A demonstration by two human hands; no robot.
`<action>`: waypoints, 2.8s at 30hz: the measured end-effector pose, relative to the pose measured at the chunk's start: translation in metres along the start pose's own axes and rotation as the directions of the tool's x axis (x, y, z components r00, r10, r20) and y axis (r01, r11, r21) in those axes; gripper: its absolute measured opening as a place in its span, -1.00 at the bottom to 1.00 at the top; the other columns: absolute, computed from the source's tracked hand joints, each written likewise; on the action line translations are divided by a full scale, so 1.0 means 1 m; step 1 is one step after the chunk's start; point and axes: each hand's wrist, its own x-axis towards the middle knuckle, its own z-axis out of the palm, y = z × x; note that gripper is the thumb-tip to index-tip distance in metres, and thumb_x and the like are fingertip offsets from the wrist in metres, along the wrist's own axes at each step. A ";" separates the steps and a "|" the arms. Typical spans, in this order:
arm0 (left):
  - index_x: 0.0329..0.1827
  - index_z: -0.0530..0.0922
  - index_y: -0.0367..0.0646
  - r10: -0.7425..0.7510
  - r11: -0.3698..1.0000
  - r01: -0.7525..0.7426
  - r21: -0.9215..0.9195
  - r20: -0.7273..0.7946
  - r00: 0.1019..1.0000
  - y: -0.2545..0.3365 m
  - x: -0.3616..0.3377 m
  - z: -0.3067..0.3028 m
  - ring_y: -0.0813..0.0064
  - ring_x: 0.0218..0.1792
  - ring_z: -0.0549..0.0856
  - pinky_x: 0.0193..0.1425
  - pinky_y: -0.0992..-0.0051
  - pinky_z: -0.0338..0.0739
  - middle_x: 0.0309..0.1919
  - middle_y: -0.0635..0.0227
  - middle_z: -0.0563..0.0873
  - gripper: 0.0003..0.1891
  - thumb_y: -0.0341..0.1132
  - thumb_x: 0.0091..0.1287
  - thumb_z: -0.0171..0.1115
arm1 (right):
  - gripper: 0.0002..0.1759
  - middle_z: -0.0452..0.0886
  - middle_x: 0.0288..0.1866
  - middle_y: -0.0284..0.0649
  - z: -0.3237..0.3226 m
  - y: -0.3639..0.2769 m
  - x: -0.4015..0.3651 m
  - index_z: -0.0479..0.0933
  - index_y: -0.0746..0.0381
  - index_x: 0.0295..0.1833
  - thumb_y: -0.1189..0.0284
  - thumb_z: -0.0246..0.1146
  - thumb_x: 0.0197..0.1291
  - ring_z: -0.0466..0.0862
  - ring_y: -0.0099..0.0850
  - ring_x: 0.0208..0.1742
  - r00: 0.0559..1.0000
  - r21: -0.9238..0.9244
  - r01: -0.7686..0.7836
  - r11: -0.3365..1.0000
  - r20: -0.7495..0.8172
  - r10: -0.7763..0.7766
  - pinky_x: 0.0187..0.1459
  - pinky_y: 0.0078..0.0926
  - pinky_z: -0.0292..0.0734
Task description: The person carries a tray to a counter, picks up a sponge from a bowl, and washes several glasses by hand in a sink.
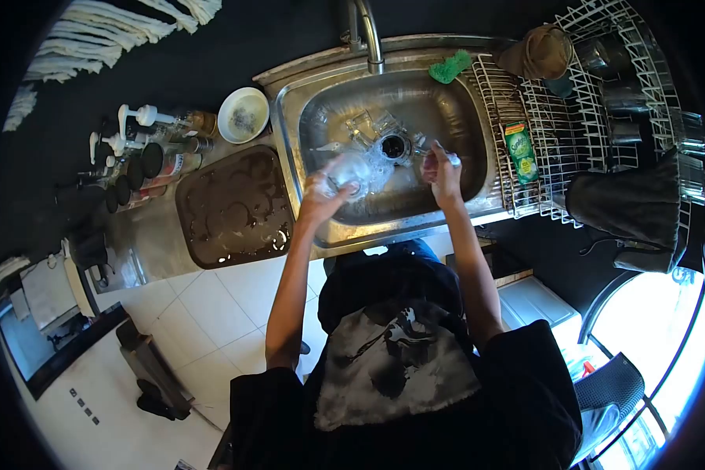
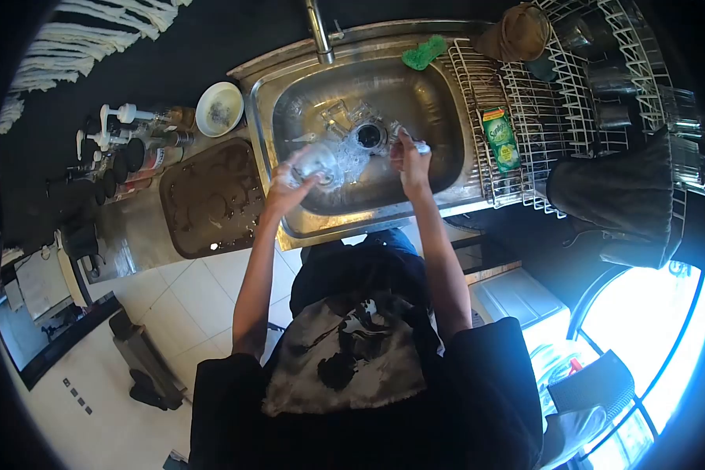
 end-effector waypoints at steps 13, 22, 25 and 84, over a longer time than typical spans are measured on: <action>0.35 0.33 0.22 -0.095 0.800 -0.005 0.600 0.136 0.986 -0.068 0.107 0.039 0.21 0.31 0.36 0.37 0.34 0.27 0.25 0.22 0.47 -0.28 0.05 0.07 0.34 | -0.80 0.54 -0.60 -0.36 -0.067 0.017 0.026 0.56 0.20 -0.36 0.29 0.31 0.15 0.42 -0.60 -0.75 0.979 -0.354 -0.113 0.929 -0.198 0.044 -0.71 -0.68 0.24; 0.31 0.36 0.09 -0.276 0.714 0.084 0.695 0.169 0.946 -0.075 0.114 0.062 0.21 0.25 0.46 0.32 0.32 0.34 0.24 0.18 0.47 -0.29 0.14 0.09 0.27 | -0.32 0.60 -0.03 0.08 -0.070 0.036 0.046 0.46 0.12 0.14 0.06 0.40 -0.11 0.61 -0.04 0.04 0.999 -0.998 -0.026 0.055 -0.027 -0.018 0.03 -0.12 0.50; 0.30 0.37 0.02 -0.324 0.736 0.149 0.660 0.151 0.934 -0.080 0.116 0.066 0.23 0.26 0.46 0.33 0.35 0.33 0.24 0.22 0.47 -0.27 0.19 0.09 0.23 | -0.34 0.61 -0.05 0.07 -0.074 0.047 0.050 0.49 0.18 0.05 0.00 0.39 -0.12 0.61 -0.02 0.01 0.998 -0.997 -0.055 -0.052 -0.053 -0.047 0.02 -0.12 0.51; -0.39 0.57 -0.32 0.286 0.706 -0.625 -0.334 -0.673 0.683 0.182 -0.031 -0.046 0.57 -0.37 0.57 -0.22 0.53 0.46 -0.46 0.29 0.64 -0.85 -0.41 0.23 0.11 | -0.33 0.42 -0.15 -0.23 0.124 -0.134 -0.148 0.04 0.21 0.19 0.53 0.31 0.08 0.42 -0.49 -0.10 0.677 -0.134 0.498 0.857 0.677 -0.288 0.04 -0.44 0.34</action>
